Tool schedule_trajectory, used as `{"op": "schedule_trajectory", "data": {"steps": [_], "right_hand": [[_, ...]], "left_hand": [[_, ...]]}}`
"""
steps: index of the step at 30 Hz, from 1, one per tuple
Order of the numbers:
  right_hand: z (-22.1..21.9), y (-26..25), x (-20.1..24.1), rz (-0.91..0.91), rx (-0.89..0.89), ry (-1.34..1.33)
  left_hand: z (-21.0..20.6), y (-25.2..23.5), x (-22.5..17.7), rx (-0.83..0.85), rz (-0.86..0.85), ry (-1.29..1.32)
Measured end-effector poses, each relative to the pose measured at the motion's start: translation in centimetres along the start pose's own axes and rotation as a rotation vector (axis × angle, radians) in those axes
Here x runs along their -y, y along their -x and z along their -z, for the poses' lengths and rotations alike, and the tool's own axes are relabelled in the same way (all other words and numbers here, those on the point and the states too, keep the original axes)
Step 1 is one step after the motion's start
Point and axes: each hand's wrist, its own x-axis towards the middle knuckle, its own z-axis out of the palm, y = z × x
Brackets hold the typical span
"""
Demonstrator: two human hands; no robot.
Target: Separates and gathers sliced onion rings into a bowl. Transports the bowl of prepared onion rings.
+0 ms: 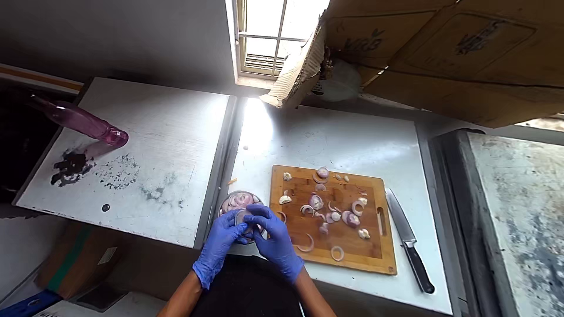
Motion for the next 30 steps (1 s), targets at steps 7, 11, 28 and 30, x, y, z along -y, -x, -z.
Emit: {"op": "schedule_trajectory", "data": {"steps": [7,11,28,30], "right_hand": [[-1.1,0.1,1.0,-0.645,-0.121,-0.142],[-0.8,-0.4,1.5,-0.718,-0.098,-0.158],[-2.6,-1.8,1.0,-0.790,-0.234,0.139],[-2.6,-1.8,0.9,-0.800,-0.215,0.144]], "left_hand": [[1.2,-0.8,2.1,-0.036,-0.077,-0.232],[1.2,-1.1,2.4,-0.060,-0.120,-0.326],[-0.2,-1.6,0.3,-0.139,-0.185,-0.750],[-0.1,-1.7,0.4,-0.137,-0.239,-0.830]]}}
